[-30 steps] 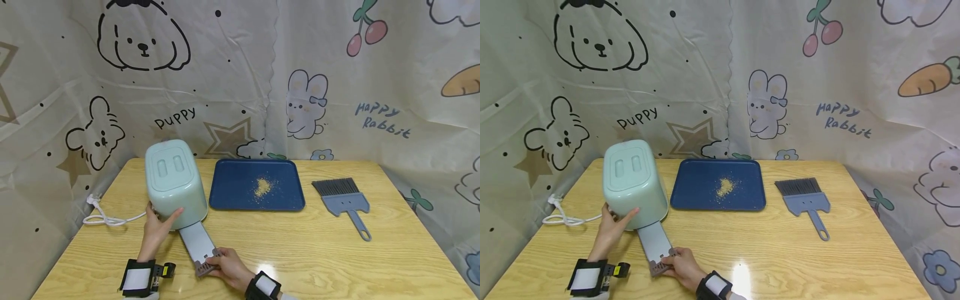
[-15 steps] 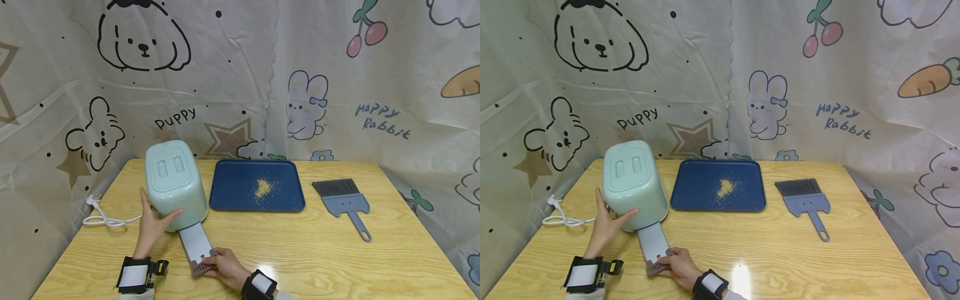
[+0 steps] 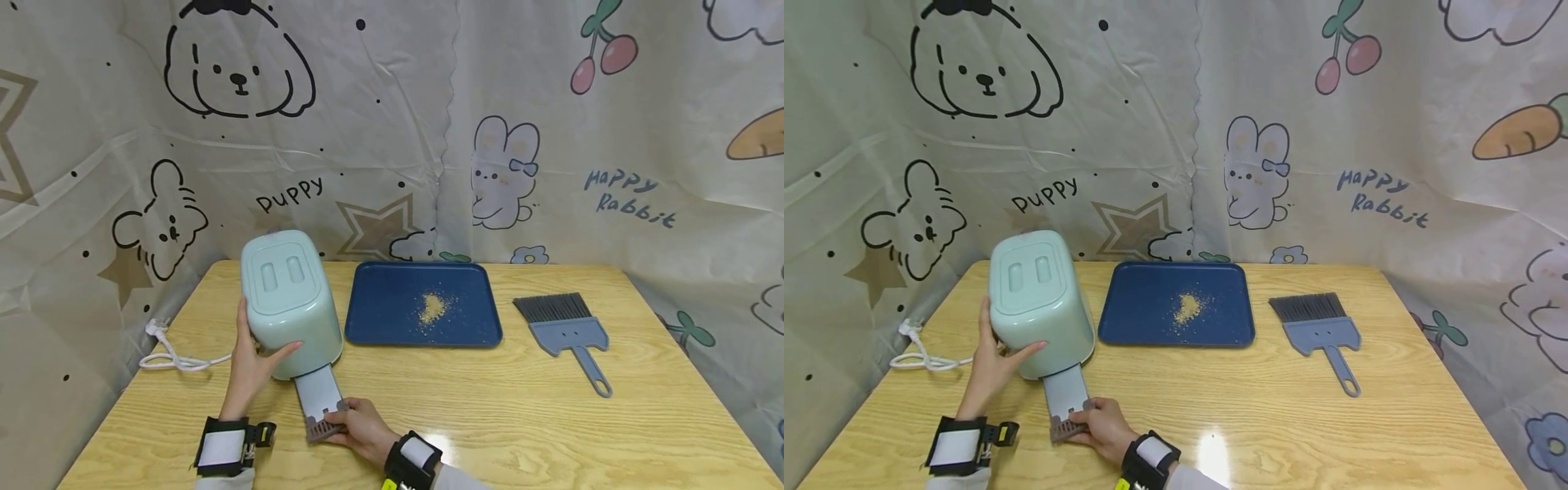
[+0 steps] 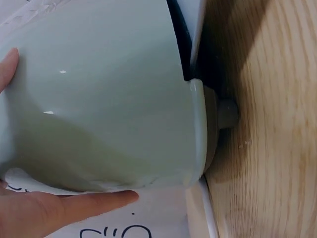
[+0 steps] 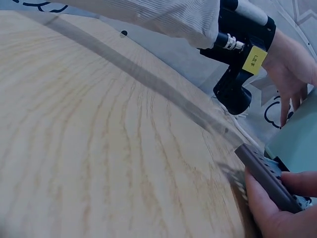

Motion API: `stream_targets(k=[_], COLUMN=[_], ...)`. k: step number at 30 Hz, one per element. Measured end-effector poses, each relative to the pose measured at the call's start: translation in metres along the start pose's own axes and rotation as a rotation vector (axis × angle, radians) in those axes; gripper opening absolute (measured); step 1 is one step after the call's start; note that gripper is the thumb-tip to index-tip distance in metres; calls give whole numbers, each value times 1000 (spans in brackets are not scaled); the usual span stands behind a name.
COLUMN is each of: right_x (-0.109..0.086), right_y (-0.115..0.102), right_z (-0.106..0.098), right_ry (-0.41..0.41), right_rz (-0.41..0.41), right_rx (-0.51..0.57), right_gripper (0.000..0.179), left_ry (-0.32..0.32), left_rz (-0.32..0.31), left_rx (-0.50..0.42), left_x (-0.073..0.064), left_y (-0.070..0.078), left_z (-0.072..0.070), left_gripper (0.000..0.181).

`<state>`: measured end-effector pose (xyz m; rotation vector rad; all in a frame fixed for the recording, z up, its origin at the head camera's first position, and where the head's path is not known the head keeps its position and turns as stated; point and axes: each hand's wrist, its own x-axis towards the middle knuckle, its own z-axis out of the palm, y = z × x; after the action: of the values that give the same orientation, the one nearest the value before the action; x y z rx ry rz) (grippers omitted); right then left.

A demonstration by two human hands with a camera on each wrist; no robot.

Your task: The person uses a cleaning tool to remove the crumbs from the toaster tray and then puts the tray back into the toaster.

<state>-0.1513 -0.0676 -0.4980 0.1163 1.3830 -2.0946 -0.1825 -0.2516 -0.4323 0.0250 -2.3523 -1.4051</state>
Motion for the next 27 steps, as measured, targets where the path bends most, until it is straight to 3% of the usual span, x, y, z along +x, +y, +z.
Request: stream_targets(k=[4, 10, 18, 22, 27], right_x=[4, 6, 7, 9, 15], right_y=[-3, -7, -20, -23, -23], right_z=[2, 5, 2, 2, 4], right_ry=[-12, -18, -124, -144, -109], right_rz=[0, 15, 159, 151, 124], right_rx=[-1, -21, -93, -104, -110], right_gripper=[25, 25, 28, 31, 32], left_ry=[2, 7, 17, 14, 12], left_rz=[-29, -24, -21, -20, -12], left_rx=[24, 30, 29, 28, 30], left_x=[-1, 0, -1, -1, -1], left_y=[0, -1, -1, -1, -2], left_z=[0, 1, -1, -1, 0], left_gripper=[111, 110, 109, 110, 110])
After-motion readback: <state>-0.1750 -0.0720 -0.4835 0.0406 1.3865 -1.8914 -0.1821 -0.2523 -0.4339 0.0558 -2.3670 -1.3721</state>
